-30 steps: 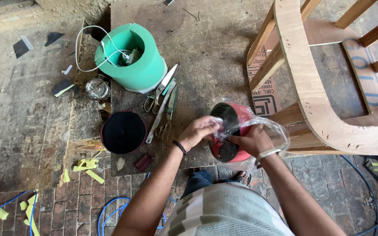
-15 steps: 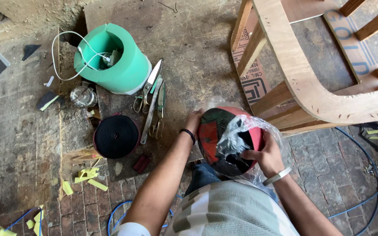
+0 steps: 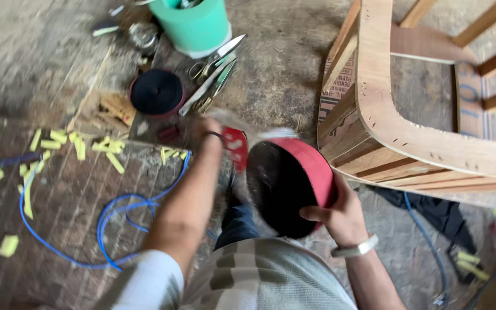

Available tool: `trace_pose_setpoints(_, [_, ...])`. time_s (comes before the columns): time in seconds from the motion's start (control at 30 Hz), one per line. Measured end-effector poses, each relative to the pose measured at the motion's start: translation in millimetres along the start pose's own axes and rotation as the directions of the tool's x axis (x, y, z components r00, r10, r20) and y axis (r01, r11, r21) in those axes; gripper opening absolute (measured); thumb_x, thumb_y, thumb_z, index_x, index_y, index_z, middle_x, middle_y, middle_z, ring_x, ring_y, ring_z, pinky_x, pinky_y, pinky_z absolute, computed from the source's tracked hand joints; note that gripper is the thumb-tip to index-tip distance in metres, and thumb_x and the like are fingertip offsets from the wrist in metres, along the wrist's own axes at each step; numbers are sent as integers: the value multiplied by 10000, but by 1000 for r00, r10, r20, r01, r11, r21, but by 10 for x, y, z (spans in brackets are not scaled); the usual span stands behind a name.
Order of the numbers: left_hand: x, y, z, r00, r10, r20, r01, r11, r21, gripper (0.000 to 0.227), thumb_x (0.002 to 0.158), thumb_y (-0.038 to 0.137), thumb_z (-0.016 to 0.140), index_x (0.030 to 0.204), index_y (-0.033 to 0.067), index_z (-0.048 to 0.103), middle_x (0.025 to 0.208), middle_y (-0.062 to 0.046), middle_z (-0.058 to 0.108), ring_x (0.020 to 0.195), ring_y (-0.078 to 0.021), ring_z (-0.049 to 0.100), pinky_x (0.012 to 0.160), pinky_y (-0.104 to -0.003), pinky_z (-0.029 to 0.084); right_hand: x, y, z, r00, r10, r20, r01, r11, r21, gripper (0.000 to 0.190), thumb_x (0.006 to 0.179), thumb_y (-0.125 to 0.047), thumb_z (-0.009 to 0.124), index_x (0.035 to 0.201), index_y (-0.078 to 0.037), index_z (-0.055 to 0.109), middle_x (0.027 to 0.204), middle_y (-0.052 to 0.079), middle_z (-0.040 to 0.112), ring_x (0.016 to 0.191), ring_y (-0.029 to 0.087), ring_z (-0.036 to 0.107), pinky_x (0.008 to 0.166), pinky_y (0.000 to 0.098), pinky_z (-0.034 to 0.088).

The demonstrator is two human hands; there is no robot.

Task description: The person unpacks a roll of red webbing, cuts a length with scissors, and staples it to the frame of a wooden chair using a pneumatic nail gun. The person repeats this process to attach multiple parallel strips of webbing across the chair frame.

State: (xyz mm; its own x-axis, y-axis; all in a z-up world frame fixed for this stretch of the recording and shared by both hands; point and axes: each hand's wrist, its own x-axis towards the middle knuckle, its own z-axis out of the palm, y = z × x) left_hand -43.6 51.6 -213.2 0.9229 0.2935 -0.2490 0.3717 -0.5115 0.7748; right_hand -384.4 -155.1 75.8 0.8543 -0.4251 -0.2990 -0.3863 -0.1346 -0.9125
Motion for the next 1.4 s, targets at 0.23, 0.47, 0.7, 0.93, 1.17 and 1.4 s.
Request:
trace_pose_setpoints(0.23, [525, -589, -2359, 755, 95, -649, -330, 910, -250, 297, 956, 299, 562, 961, 50, 723, 994, -178, 800, 932, -352, 748, 852, -474, 581, -320, 639, -465, 996, -88, 28, 61, 853, 518, 893, 482, 36, 674, 1370, 67, 579, 1232, 94, 710, 1134, 234, 661, 1037, 346, 483])
trace_pose_setpoints(0.47, [-1121, 176, -2833, 963, -105, -250, -59, 818, -572, 406, 797, 71, 637, 1190, 127, 556, 1135, -145, 611, 938, -276, 673, 806, -466, 631, 94, 1101, -500, 966, -193, 171, -54, 499, 865, 777, 584, -95, 658, 1332, 100, 582, 1232, 184, 693, 1114, 335, 651, 1036, 418, 498])
trace_pose_setpoints(0.7, [-2625, 1311, -2033, 598, 451, 663, -80, 857, -510, 766, 790, 533, 813, 1370, 94, 573, 1285, -76, 688, 1202, -239, 644, 994, -411, 542, 530, 1349, -2, 939, -223, 261, -207, 237, 949, 730, 557, -92, 651, 1277, 23, 620, 1194, 176, 714, 1116, 380, 655, 1032, 474, 521])
trace_pose_setpoints(0.93, [-2499, 1962, -1921, 648, 625, 436, -681, 731, -36, 772, 594, 389, 934, 1247, 92, 648, 1125, -102, 758, 1020, -230, 753, 925, -355, 590, 1098, 930, 329, 994, -87, 71, 33, 831, 556, 607, 773, 77, 590, 1375, 48, 526, 1166, 225, 651, 1046, 381, 615, 869, 445, 552])
trace_pose_setpoints(1.17, [-1482, 1997, -1222, 324, 733, 598, -885, 458, -82, 753, 514, 289, 945, 1180, 103, 645, 1096, -92, 741, 986, -263, 724, 902, -392, 569, 1336, 257, 441, 929, -369, -5, 350, 877, 329, 729, 855, 12, 684, 1529, -90, 428, 1462, 136, 534, 1332, 267, 551, 1071, 387, 499])
trace_pose_setpoints(1.4, [-631, 1975, -698, 29, 570, 821, -937, 301, -176, 795, 463, 147, 932, 1198, 129, 630, 1202, -81, 687, 1159, -282, 636, 1046, -432, 486, 1727, 128, 721, 876, -482, 9, 457, 824, -335, 629, 824, -176, 790, 1419, -190, 585, 1377, 163, 593, 1262, 347, 599, 1023, 417, 515])
